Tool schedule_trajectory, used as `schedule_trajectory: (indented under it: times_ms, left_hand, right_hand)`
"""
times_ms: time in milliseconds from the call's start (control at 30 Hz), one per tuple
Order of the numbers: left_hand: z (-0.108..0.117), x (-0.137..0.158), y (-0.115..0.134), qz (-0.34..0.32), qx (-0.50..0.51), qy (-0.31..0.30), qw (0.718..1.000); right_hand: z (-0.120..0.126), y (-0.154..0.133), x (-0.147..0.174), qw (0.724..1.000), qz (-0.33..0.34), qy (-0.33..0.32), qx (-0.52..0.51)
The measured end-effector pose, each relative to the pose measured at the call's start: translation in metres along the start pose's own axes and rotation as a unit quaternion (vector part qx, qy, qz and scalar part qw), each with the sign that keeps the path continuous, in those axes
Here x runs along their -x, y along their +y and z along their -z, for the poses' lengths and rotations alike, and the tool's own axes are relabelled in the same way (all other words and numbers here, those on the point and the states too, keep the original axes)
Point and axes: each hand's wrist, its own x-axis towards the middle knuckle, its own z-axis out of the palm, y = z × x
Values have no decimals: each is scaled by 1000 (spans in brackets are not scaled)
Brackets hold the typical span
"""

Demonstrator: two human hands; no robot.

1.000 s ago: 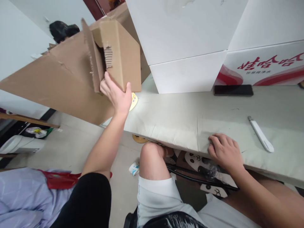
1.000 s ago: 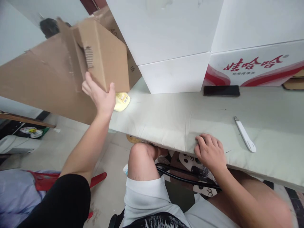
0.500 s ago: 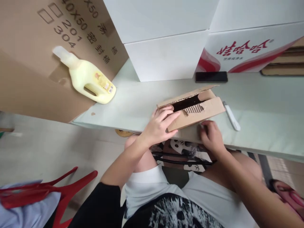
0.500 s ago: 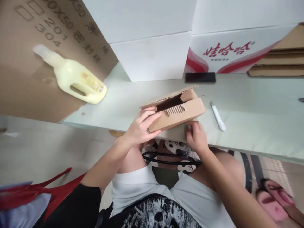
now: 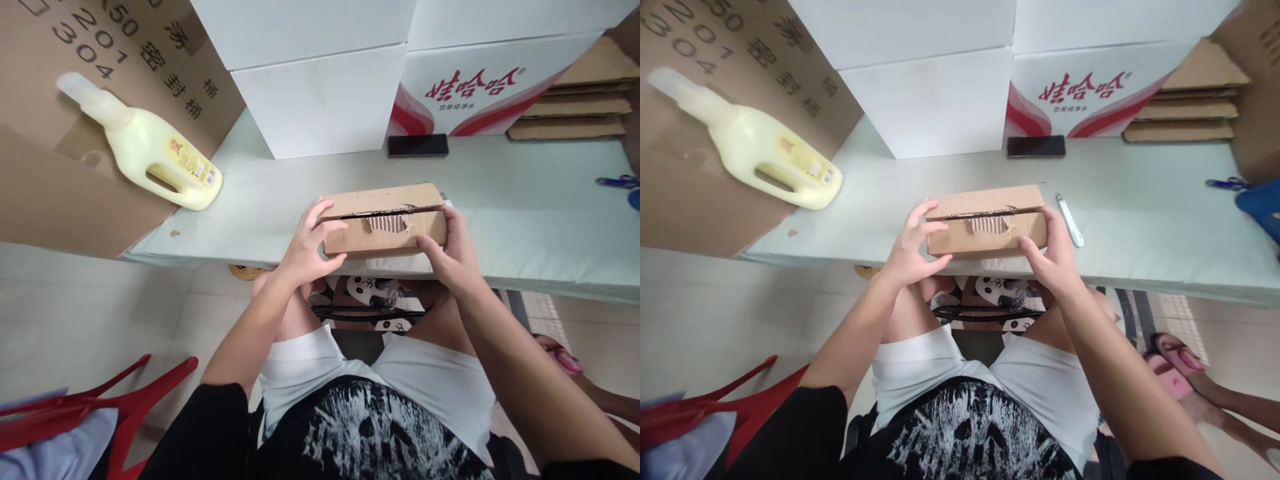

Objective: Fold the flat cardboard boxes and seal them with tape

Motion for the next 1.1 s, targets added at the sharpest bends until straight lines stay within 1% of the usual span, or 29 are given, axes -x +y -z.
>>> schedule_trajectory:
  times_ms: [100,233,333,433,500,600,667,767,833,867,933,1000,1067,1100]
  left_hand:
    - [4,8,8,15,-1,13,1000]
    - [1,19,11,36,-16,6,999]
    - [-6,23,9,49,-35,3,998]
    - [-13,25,10,69,-50,4,996]
    - [-16,26,10,83,-49,-5,995]
    - [-15,25,3,99,-9,-21,995]
    - [-11,22,-7,113,51,-36,992]
    - [-4,13,-25,135,127,-73,980]
    - [-3,4,-31,140,129,-91,977]
    - [-3,0,-32,142,122,-90,978]
    - [-4,-6,-27,151,117,-75,979]
    - [-4,-8,-16,172,133,-48,975]
    - [-1,-3,-2,204,176,-10,963]
    - [1,1,5,229,213,11,950]
  right_hand:
    - [-3,-6,14,1000,-8,2,0]
    - [-6,-3,29,999,18,-2,-31]
    - [-8,-5,29,999,35,-17,19]
    - [-10,-7,24,998,12,-27,63]
    - [-12,-6,20,996,-3,-40,77]
    - [-13,0,15,996,7,-45,77]
    - [-14,3,13,996,17,-42,71]
    - [-14,6,11,997,12,-46,61]
    - [-14,8,8,997,8,-58,53]
    - [-13,8,5,997,8,-64,49]
    - [-10,11,1,997,11,-73,36]
    - [-3,12,1,997,15,-73,18]
    - [5,12,8,997,26,-74,-9]
    - [9,12,15,996,34,-80,-28]
